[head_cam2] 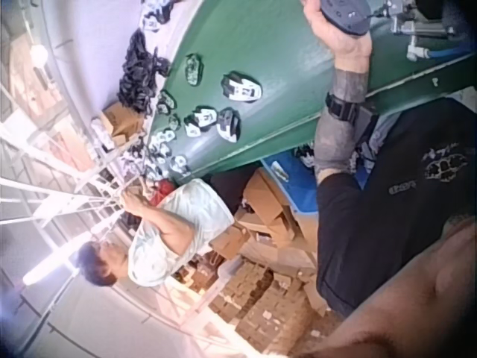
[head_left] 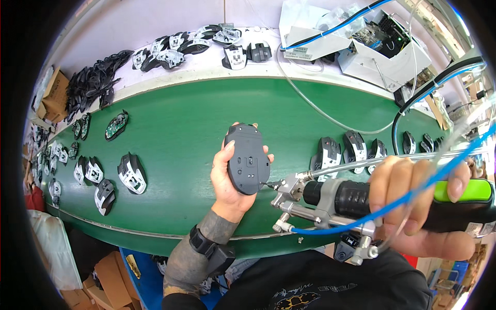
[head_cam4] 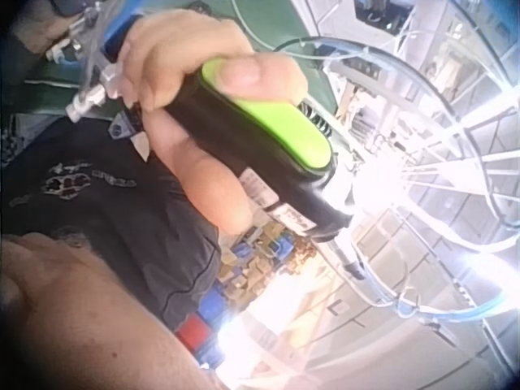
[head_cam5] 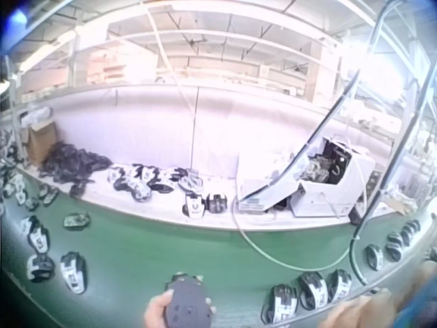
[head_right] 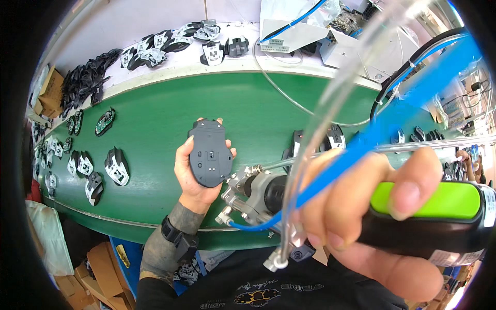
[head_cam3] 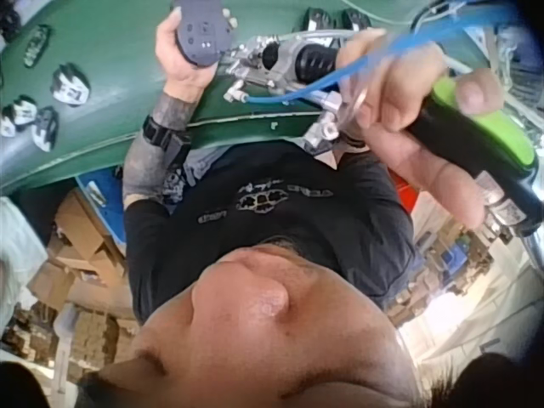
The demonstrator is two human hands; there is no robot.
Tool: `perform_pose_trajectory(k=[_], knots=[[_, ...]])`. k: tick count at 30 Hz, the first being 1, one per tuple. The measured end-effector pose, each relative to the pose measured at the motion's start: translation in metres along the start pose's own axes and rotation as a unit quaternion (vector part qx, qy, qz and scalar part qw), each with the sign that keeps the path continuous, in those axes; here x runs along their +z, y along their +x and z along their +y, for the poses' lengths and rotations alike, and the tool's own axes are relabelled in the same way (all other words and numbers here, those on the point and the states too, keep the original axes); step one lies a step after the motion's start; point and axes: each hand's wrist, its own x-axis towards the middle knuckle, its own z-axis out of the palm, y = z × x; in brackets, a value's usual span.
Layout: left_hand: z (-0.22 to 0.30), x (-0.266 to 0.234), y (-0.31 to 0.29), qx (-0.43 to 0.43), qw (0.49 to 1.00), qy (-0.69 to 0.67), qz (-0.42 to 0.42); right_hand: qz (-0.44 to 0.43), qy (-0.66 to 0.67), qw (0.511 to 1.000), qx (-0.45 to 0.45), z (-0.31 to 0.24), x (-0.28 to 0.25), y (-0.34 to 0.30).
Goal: Assembling computer mice on an electronics production line using a power screwdriver.
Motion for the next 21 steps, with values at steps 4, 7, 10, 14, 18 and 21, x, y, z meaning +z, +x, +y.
perform_pose_trajectory(k=[4, 7, 10, 14, 18, 21], knots=[[-0.001, -0.003, 0.008, -0.009, 0.998, 0.041, 0.046, -0.001, -0.053, 0.998, -0.014, -0.008, -0.002, 0.004], [0.002, -0.013, 0.014, 0.0, 0.997, 0.058, 0.049, -0.001, 0.009, 1.0, -0.008, -0.012, -0.003, 0.004], [0.004, -0.012, 0.012, -0.01, 0.996, 0.058, 0.064, 0.041, 0.001, 0.999, -0.023, -0.018, -0.004, 0.0], [0.0, -0.005, 0.011, -0.025, 0.997, 0.054, 0.056, 0.009, -0.002, 1.0, -0.017, -0.021, -0.008, 0.007], [0.003, 0.006, 0.006, -0.031, 0.999, 0.016, 0.023, 0.012, 0.02, 0.999, -0.024, -0.001, 0.001, 0.009], [0.005, 0.008, 0.004, -0.036, 0.999, 0.012, 0.01, 0.017, 0.045, 0.998, -0.033, 0.004, 0.005, 0.009]])
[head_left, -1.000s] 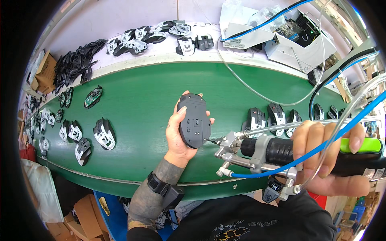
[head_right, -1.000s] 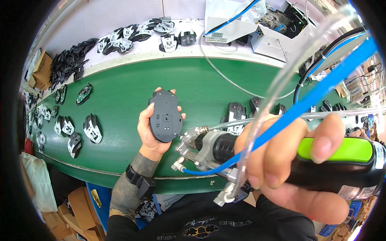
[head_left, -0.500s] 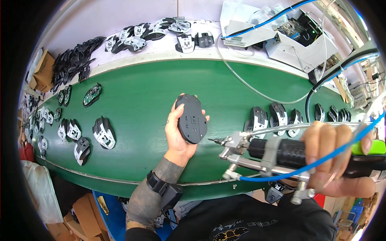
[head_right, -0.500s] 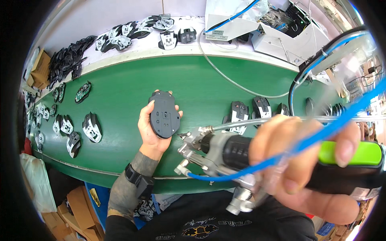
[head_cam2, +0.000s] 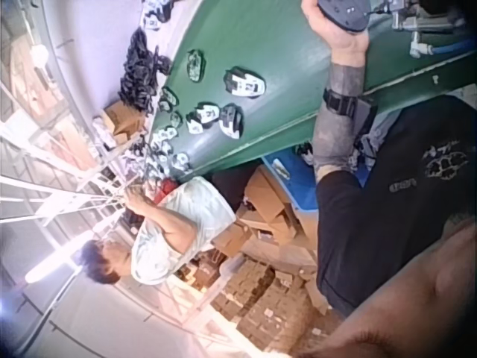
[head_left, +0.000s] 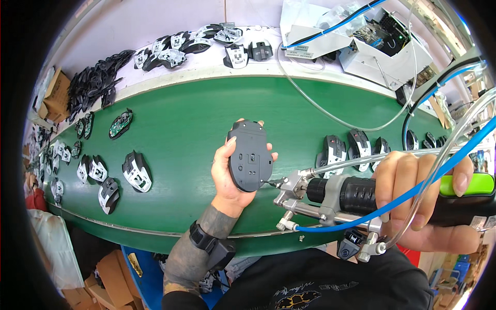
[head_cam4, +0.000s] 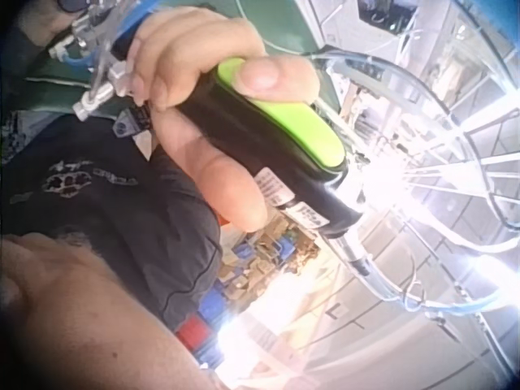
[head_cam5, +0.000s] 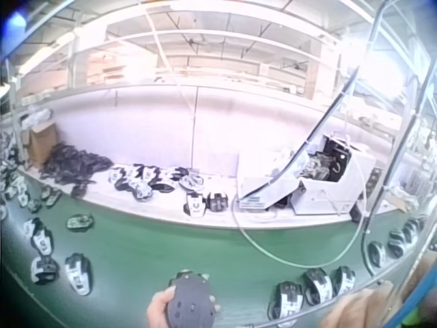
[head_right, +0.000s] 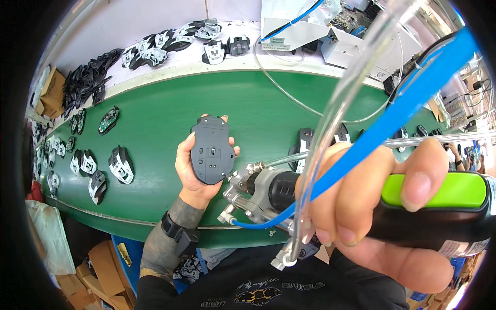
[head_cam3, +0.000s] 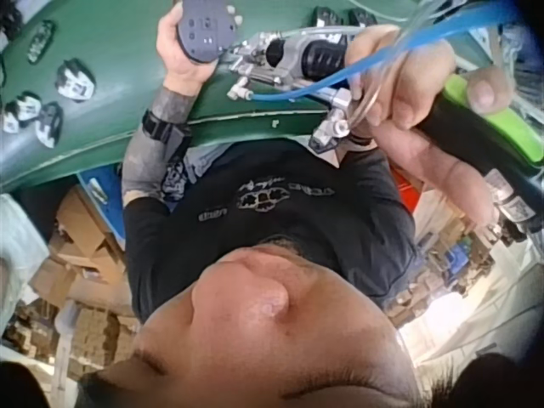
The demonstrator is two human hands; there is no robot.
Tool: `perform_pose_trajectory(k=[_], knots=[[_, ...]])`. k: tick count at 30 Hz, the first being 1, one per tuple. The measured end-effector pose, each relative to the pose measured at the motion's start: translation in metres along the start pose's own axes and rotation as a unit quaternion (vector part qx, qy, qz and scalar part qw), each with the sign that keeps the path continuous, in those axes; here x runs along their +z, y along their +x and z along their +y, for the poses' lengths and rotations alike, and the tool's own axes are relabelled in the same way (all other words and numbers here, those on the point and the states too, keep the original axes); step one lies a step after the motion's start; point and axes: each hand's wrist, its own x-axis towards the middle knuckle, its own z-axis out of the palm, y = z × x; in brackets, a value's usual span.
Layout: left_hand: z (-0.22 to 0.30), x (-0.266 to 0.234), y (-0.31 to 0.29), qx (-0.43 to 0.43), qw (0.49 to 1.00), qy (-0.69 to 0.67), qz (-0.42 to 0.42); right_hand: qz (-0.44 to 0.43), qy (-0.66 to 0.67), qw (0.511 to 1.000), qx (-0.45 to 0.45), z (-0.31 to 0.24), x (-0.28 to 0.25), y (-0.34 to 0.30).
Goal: Assembling computer mice on an electronics production line using a power screwdriver.
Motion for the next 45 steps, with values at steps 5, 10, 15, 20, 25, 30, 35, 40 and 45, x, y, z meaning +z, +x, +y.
perform_pose_trajectory(k=[5, 10, 15, 20, 25, 30, 35, 40, 45], knots=[[0.004, 0.001, -0.003, -0.008, 1.0, 0.004, -0.01, -0.013, -0.001, 1.0, -0.001, 0.0, -0.002, 0.0], [0.004, 0.002, -0.002, -0.02, 0.999, 0.011, -0.038, -0.012, -0.007, 1.0, 0.003, -0.003, -0.001, 0.002], [0.003, 0.004, -0.003, -0.02, 0.999, 0.015, -0.031, -0.017, -0.01, 0.999, 0.03, -0.006, -0.002, 0.005], [0.007, 0.008, 0.0, -0.003, 1.0, 0.026, -0.01, 0.004, 0.001, 1.0, 0.01, -0.002, 0.005, 0.006], [0.013, -0.002, 0.011, 0.047, 0.984, 0.123, 0.119, 0.0, -0.031, 0.999, 0.026, -0.038, -0.006, 0.013], [0.004, 0.001, 0.005, 0.009, 0.991, 0.1, 0.088, 0.018, 0.005, 1.0, 0.004, -0.028, -0.002, 0.009], [-0.004, 0.01, 0.001, -0.021, 0.997, 0.069, 0.035, 0.001, -0.018, 1.0, 0.002, -0.021, 0.003, 0.011], [-0.006, 0.008, 0.001, -0.029, 0.998, 0.052, 0.026, -0.009, -0.004, 1.0, 0.012, -0.012, 0.005, 0.011], [-0.004, 0.014, -0.002, -0.031, 0.998, 0.055, 0.004, -0.025, -0.008, 0.999, 0.031, -0.013, 0.007, 0.013]])
